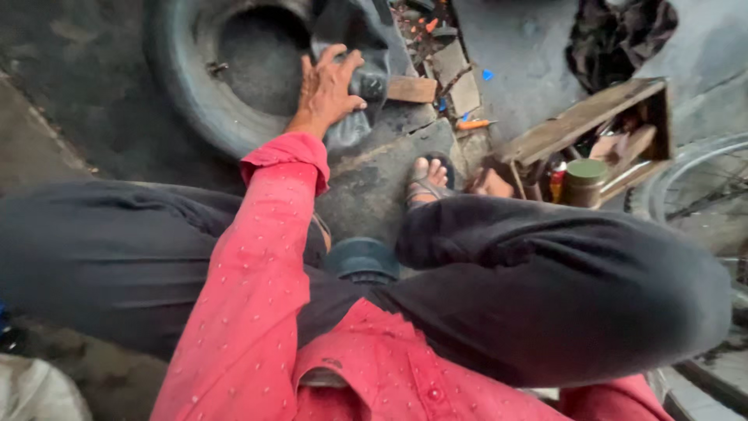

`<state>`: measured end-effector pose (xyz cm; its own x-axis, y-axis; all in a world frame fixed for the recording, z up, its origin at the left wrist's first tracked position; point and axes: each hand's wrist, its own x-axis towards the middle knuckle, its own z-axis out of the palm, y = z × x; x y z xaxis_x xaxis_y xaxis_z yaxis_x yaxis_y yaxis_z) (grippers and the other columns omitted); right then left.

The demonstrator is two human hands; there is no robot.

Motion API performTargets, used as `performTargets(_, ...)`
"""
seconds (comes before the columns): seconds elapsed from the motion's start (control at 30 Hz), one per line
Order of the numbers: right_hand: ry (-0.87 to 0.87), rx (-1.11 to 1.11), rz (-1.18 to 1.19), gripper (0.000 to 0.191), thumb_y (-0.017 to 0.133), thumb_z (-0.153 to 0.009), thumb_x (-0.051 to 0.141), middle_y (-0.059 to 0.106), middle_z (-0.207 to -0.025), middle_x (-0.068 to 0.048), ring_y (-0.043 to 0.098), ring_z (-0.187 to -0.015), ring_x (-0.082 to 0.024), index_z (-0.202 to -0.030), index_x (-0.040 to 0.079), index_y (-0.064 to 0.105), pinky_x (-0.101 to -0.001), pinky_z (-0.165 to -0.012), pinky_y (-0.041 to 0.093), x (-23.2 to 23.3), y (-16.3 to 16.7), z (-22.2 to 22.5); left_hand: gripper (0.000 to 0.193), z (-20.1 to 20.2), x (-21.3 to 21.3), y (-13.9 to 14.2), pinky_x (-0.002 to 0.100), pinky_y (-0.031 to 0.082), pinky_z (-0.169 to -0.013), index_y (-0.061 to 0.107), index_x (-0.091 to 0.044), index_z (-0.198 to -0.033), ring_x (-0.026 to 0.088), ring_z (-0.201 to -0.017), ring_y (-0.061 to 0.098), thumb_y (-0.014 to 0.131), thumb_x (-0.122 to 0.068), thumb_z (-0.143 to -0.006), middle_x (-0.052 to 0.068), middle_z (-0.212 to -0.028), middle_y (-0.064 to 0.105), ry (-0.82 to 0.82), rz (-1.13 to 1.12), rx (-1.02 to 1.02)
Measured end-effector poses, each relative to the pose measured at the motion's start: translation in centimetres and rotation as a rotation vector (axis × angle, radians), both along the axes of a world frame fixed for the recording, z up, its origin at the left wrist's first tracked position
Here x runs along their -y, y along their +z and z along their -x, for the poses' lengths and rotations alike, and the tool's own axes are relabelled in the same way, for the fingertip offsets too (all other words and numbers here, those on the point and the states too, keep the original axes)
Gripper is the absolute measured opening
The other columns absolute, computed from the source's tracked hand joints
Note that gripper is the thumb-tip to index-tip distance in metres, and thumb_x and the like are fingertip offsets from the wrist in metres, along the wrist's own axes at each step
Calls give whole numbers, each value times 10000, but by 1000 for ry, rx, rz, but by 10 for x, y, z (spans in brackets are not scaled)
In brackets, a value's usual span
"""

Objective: The person sits on the ground and repairs a bicycle inner tube. They use a rasp to roughen the surface, apply glue, and attach a patch to seal a puncture.

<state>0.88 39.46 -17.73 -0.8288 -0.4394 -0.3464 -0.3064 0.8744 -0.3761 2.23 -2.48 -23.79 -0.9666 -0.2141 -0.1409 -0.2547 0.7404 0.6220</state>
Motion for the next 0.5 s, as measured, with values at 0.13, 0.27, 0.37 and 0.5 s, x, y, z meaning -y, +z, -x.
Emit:
performTargets(0.13,-10,-19,-12,194,676,-958,286,658,-823,-164,644,-761,-375,-967,92,683,-463,-684,496,-3,1,-1,855,-1,-7,0,695,282,-1058,606,-147,-1308,320,-1357,431,970,-378,-569,138,-1312,622,18,78,-1)
performTargets(0.27,4,-13,-11,187,678,-958,276,660,-833,-162,647,-771,-373,-970,89,683,-460,-691,499,-4,1,-4,851,-4,-10,3,683,280,-1078,600,-143,-1338,333,-1342,441,967,-393,-612,175,-1370,568,27,58,-9)
performTargets(0.37,-9,-9,-11,183,679,-958,269,662,-841,-161,649,-778,-371,-972,87,683,-458,-697,501,-3,0,-7,856,1,-2,4,684,281,-1078,586,-165,-1360,303,-1399,424,955,-370,-616,95,-1343,601,7,50,41)
performTargets(0.5,-8,6,5,177,681,-958,260,664,-852,-159,651,-788,-368,-975,84,683,-454,-705,504,-2,-1,-11,826,5,-4,7,656,327,-1078,581,-169,-1384,301,-1380,446,951,-394,-681,137,-1419,585,33,54,40)
